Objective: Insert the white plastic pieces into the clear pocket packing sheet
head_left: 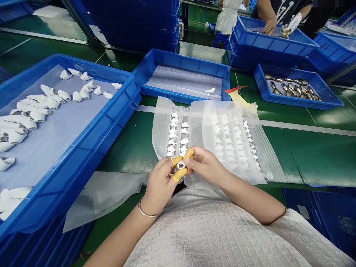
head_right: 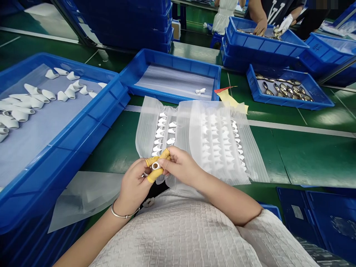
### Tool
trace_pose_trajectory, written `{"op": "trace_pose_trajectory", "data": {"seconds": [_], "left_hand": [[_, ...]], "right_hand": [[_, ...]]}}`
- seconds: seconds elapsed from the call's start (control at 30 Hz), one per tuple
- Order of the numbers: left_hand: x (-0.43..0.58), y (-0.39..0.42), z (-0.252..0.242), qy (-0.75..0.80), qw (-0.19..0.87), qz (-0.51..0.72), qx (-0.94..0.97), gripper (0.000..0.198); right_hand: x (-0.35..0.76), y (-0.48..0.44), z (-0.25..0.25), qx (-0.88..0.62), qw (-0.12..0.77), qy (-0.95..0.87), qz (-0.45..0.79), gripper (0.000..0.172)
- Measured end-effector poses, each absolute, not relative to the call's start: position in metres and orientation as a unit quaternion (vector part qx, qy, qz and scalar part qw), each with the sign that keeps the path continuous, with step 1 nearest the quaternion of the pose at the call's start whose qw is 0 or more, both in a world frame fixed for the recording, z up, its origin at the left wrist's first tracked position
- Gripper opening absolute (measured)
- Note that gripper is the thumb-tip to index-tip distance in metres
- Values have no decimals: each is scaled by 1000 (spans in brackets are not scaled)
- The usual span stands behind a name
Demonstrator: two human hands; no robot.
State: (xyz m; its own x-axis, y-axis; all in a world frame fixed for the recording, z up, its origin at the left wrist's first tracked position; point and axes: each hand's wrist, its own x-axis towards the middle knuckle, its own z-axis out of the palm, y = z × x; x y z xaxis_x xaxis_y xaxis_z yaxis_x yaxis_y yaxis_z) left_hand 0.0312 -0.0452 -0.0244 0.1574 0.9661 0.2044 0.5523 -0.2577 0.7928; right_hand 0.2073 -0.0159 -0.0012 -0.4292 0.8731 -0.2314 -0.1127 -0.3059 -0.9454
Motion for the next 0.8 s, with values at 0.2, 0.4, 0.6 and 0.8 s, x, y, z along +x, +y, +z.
{"op": "trace_pose_trajectory", "data": {"seconds": [0.2,0.4,0.6,0.8], "left_hand": [[29,-45,-24,518,288,357,722,13],[28,-44,-23,502,283,330,747,20],[28,-44,-23,492,287,317,759,19],[26,-43,-24,490,309,299,759,22]], "right_hand": [[212,-15,3,-396,343,-474,707,32],[221,-17,9,-428,314,-580,618,15],[224,-14,6,-410,302,-580,636,14],[226,-14,7,-412,299,-609,609,12]]}}
